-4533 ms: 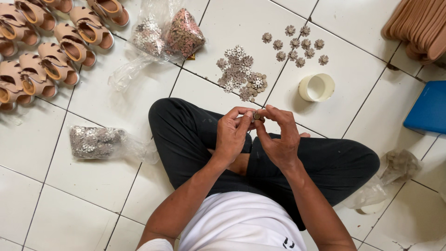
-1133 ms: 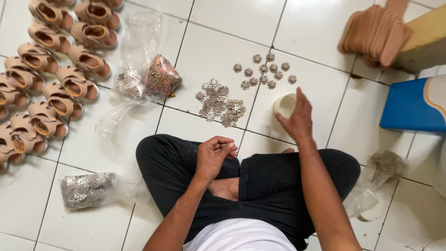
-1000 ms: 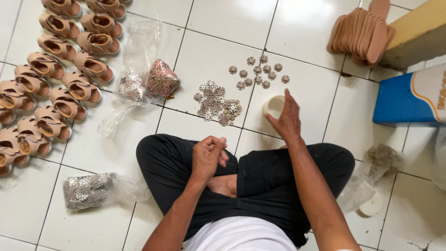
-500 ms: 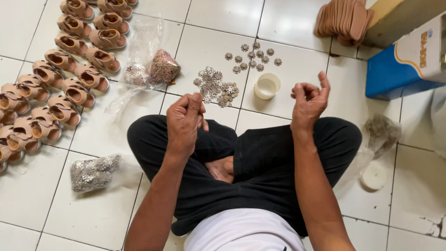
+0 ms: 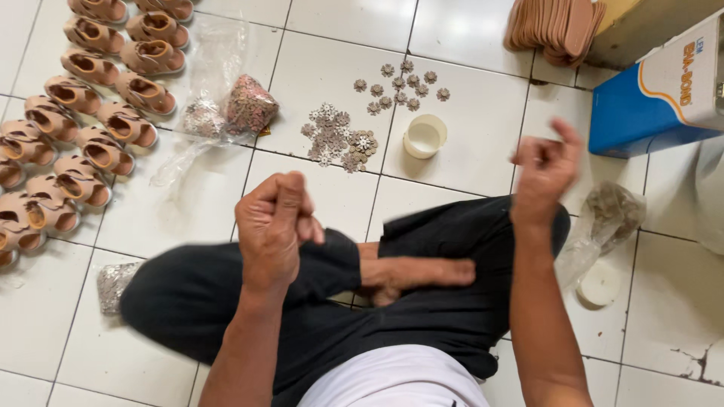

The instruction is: The person sits on the floor and repeatedly picks up small flower-shaped components and round metal pieces, then presses them together by hand. The assembled units are placed on the floor beside a small white container. The person continues this one-at-a-time assembly for the duration of the clip.

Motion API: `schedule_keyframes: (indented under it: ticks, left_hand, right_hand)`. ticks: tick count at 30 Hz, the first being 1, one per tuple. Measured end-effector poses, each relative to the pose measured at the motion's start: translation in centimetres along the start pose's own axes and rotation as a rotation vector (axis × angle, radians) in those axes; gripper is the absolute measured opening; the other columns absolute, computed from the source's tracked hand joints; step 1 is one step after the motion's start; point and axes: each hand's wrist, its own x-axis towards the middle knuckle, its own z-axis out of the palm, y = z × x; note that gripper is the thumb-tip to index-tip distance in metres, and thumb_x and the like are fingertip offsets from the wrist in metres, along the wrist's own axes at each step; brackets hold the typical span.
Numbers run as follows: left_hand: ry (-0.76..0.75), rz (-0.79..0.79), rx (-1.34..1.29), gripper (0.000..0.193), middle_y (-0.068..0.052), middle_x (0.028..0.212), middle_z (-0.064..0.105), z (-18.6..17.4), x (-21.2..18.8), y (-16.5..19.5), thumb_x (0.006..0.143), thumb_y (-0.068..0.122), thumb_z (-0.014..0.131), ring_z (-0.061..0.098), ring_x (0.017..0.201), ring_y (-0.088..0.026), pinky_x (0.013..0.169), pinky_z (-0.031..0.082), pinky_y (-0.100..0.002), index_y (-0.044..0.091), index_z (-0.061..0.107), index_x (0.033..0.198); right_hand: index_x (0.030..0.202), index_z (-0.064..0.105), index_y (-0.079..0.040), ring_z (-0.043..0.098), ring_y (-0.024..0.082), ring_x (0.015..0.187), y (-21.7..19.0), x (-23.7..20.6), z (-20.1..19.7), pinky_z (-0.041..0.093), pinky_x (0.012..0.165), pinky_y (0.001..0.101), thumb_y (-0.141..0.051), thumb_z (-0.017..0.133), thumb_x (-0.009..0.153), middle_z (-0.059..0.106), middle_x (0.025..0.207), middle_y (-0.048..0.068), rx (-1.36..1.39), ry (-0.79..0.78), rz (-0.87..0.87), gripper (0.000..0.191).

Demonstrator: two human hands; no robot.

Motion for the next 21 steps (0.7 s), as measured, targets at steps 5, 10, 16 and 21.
schedule_keyframes:
  ticks: [5,10,16,21]
  left_hand:
    - [0.092,0.016,0.178,0.017,-0.002,0.082,0.063,-2.2,1.7,-2.5,0.105,0.02,0.064,0.059,0.07,-0.007,0.066,0.056,-0.024,0.005,0.064,0.097]
    - [0.178,-0.014,0.379,0.02,-0.008,0.097,0.069,-4.8,6.9,-6.6,0.106,0.018,0.063,0.064,0.085,-0.014,0.081,0.057,-0.03,-0.001,0.066,0.101]
    - [0.271,-0.312,0.617,0.036,-0.01,0.116,0.068,-7.6,11.1,-11.8,0.105,0.036,0.049,0.062,0.111,-0.021,0.099,0.05,-0.041,0.005,0.063,0.117]
    - [0.503,-0.538,0.749,0.043,-0.015,0.113,0.069,-6.6,14.6,-15.0,0.101,0.045,0.051,0.063,0.108,-0.029,0.096,0.05,-0.043,0.006,0.061,0.116]
  right_hand:
    - [0.156,0.031,-0.006,0.052,0.036,0.132,3.4,1.3,7.6,0.05,0.105,0.047,-0.021,0.085,0.088,0.049,0.148,0.023,-0.612,-0.393,0.016,0.088]
    - [0.158,0.022,-0.007,0.03,0.046,0.141,3.5,2.5,11.6,0.031,0.114,0.0541,-0.027,0.089,0.076,0.031,0.157,0.027,-0.906,-0.67,-0.041,0.108]
    - [0.162,0.024,-0.007,0.034,0.04,0.148,4.0,2.8,9.7,0.033,0.121,0.0528,-0.023,0.084,0.079,0.037,0.161,0.021,-0.925,-0.657,-0.031,0.104]
    - [0.162,0.025,-0.003,0.033,0.042,0.151,3.7,2.1,7.1,0.033,0.122,0.0534,-0.021,0.083,0.088,0.034,0.162,0.027,-0.796,-0.46,-0.077,0.096]
